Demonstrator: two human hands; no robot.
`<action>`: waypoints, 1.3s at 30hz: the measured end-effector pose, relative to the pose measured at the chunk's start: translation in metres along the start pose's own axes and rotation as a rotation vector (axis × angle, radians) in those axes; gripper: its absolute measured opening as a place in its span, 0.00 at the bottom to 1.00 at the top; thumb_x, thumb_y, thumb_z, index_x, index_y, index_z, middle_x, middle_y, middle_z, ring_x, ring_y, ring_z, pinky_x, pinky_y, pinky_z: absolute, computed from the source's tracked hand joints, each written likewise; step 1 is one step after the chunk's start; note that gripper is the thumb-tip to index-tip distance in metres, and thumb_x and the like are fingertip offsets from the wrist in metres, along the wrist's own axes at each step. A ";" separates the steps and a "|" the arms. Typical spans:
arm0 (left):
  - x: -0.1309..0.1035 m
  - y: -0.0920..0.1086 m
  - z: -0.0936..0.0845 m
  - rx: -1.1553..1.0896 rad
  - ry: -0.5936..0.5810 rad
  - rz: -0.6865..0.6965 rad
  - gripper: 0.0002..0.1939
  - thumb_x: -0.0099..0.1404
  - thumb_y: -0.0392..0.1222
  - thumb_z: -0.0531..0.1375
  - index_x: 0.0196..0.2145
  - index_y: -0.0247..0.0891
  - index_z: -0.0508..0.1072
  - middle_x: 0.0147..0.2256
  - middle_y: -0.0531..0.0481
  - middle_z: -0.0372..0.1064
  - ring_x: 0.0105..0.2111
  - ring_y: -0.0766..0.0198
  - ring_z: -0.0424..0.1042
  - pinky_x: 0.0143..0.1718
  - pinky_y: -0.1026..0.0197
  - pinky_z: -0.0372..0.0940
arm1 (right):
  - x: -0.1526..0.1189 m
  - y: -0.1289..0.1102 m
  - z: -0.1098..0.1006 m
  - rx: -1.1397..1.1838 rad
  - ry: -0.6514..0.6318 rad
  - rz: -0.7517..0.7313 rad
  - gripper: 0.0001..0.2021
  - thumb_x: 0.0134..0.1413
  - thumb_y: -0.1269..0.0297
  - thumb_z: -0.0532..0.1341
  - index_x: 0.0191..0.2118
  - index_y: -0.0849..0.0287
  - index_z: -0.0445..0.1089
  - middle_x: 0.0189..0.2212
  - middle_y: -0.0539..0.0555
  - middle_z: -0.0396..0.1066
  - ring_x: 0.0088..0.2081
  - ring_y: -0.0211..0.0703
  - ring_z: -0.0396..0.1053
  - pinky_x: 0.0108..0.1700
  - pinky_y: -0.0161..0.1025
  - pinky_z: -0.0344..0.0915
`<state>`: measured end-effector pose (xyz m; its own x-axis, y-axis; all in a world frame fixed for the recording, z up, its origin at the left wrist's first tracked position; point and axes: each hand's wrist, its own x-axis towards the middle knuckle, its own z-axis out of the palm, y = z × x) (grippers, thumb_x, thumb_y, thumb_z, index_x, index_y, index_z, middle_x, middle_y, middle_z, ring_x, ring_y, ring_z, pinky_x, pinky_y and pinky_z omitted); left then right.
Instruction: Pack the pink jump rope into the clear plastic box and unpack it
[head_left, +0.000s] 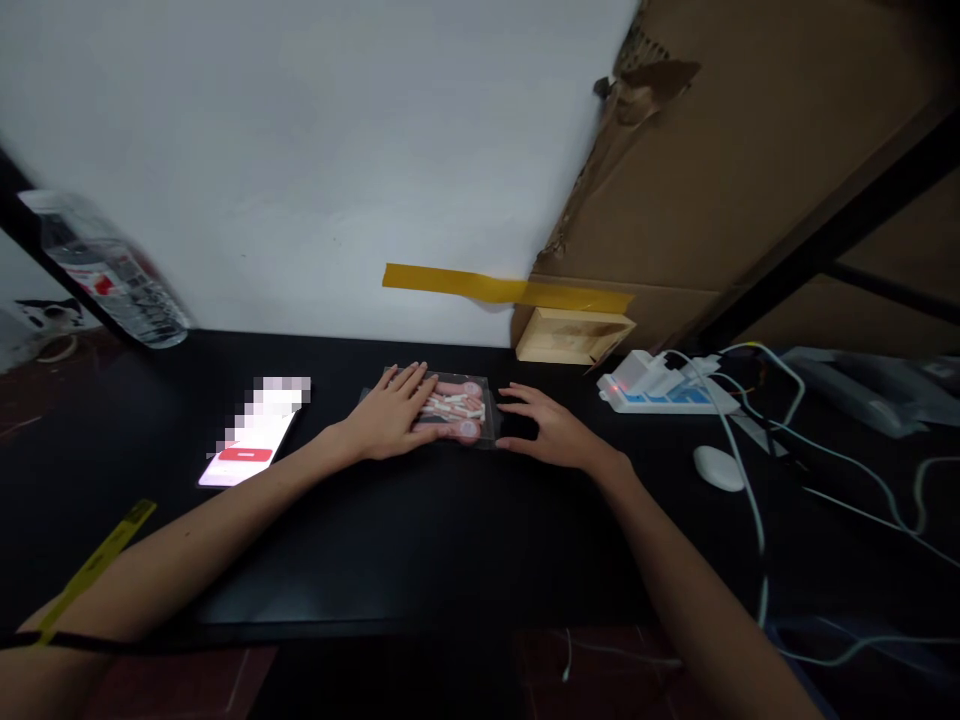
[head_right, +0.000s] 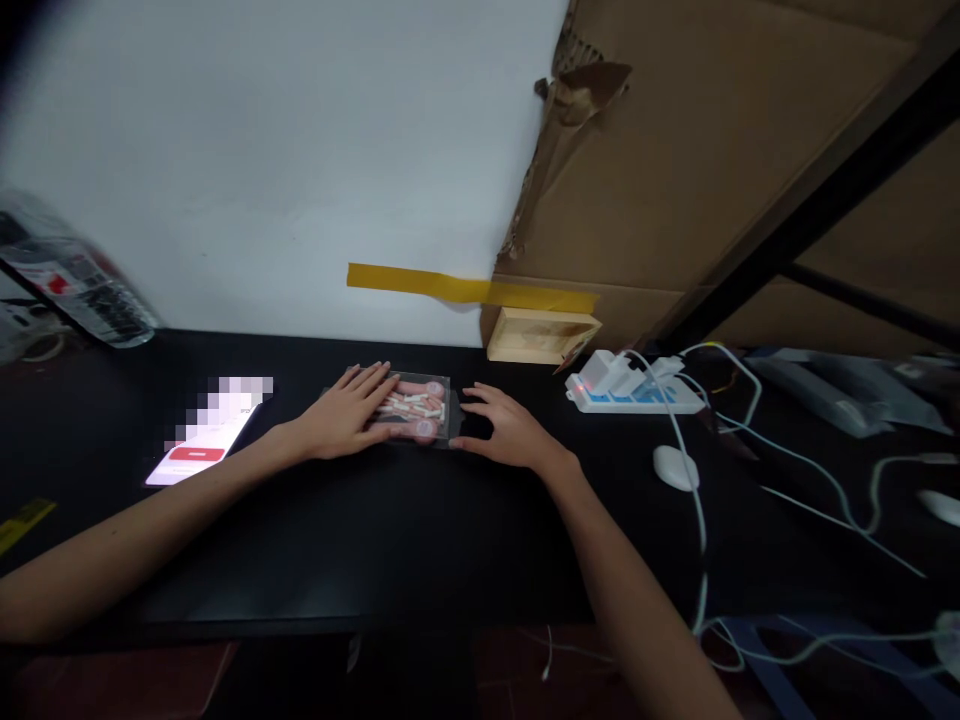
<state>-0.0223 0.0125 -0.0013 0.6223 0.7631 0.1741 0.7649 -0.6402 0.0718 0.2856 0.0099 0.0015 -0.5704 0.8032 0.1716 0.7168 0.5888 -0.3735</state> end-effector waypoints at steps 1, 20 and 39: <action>0.000 0.000 0.000 0.001 0.001 0.001 0.45 0.69 0.71 0.42 0.70 0.34 0.48 0.70 0.34 0.44 0.70 0.44 0.41 0.68 0.42 0.37 | 0.000 -0.001 0.001 -0.030 -0.012 0.005 0.36 0.50 0.39 0.66 0.59 0.59 0.70 0.63 0.65 0.63 0.67 0.64 0.57 0.65 0.62 0.57; 0.003 -0.001 -0.004 0.022 0.081 0.022 0.44 0.66 0.74 0.47 0.67 0.40 0.55 0.62 0.35 0.57 0.62 0.39 0.55 0.63 0.38 0.47 | -0.008 -0.021 -0.019 -0.262 0.073 -0.004 0.22 0.60 0.55 0.60 0.55 0.63 0.72 0.54 0.65 0.74 0.57 0.60 0.70 0.58 0.59 0.67; 0.001 0.001 -0.004 -0.007 0.075 0.076 0.50 0.67 0.72 0.47 0.72 0.37 0.35 0.67 0.34 0.51 0.64 0.41 0.54 0.65 0.40 0.45 | 0.015 -0.008 0.047 0.226 0.375 0.075 0.13 0.59 0.56 0.63 0.43 0.57 0.79 0.52 0.63 0.73 0.54 0.56 0.72 0.58 0.56 0.67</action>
<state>-0.0217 0.0123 0.0031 0.6640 0.7040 0.2521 0.7147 -0.6966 0.0628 0.2526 0.0130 -0.0360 -0.3053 0.8449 0.4392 0.6214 0.5263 -0.5804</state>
